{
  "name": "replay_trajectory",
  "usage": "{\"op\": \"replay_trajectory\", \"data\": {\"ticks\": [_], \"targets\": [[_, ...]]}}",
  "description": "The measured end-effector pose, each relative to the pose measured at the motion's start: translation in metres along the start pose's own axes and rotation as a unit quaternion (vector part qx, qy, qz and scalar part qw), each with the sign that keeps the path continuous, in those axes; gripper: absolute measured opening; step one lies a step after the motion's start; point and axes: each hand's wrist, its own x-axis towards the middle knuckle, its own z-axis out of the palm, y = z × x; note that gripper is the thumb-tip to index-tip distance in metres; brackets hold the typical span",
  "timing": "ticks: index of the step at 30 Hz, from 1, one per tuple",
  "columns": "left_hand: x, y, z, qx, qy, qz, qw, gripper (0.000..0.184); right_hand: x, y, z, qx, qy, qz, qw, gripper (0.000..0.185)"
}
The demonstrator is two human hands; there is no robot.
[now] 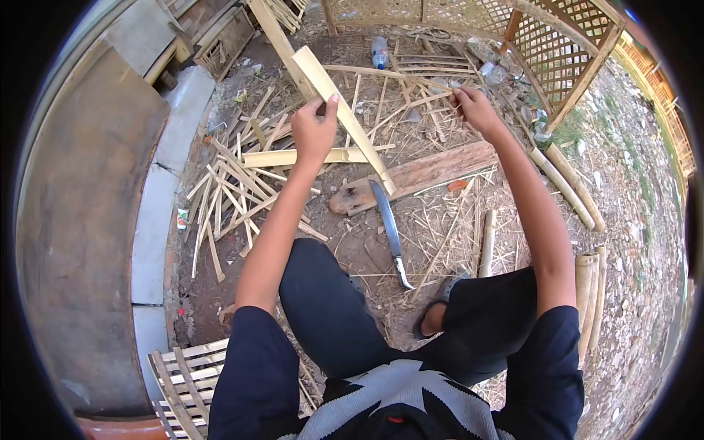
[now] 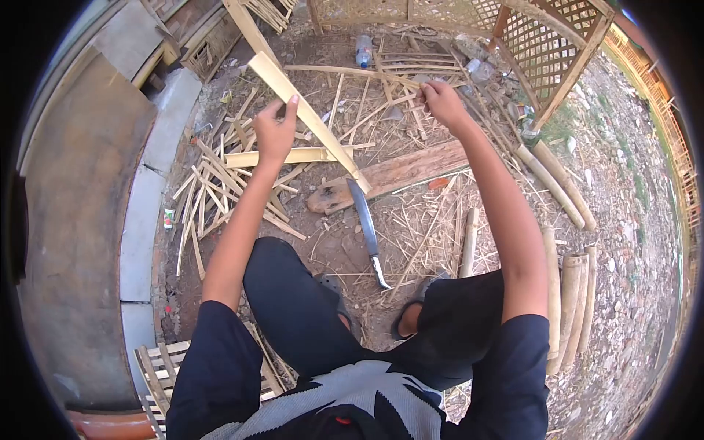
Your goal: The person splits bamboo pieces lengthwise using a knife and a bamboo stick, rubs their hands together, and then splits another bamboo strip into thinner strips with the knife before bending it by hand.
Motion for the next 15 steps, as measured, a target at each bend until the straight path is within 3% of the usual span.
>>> {"op": "replay_trajectory", "data": {"ticks": [3, 7, 10, 11, 14, 15], "targets": [[0.005, -0.003, 0.017, -0.048, -0.029, -0.019, 0.998, 0.032, -0.016, -0.021, -0.021, 0.059, -0.048, 0.036, 0.996, 0.032], [0.016, -0.029, 0.037, -0.040, -0.114, -0.100, 0.988, 0.043, -0.046, -0.042, -0.031, 0.069, -0.011, 0.008, 0.998, 0.030], [0.016, -0.025, 0.050, -0.038, -0.037, -0.150, 0.987, 0.063, -0.068, -0.049, -0.036, 0.095, -0.014, -0.008, 0.995, 0.031], [0.017, -0.024, 0.049, 0.026, -0.034, -0.147, 0.988, 0.077, -0.071, -0.045, -0.038, 0.087, -0.026, -0.009, 0.996, 0.030], [0.015, -0.017, 0.046, -0.008, -0.006, -0.127, 0.992, 0.080, -0.084, -0.056, -0.035, 0.132, -0.050, -0.010, 0.990, 0.030], [0.012, -0.010, 0.041, -0.106, -0.040, -0.147, 0.983, 0.079, -0.087, -0.055, -0.035, 0.124, -0.066, -0.010, 0.990, 0.030]]}}
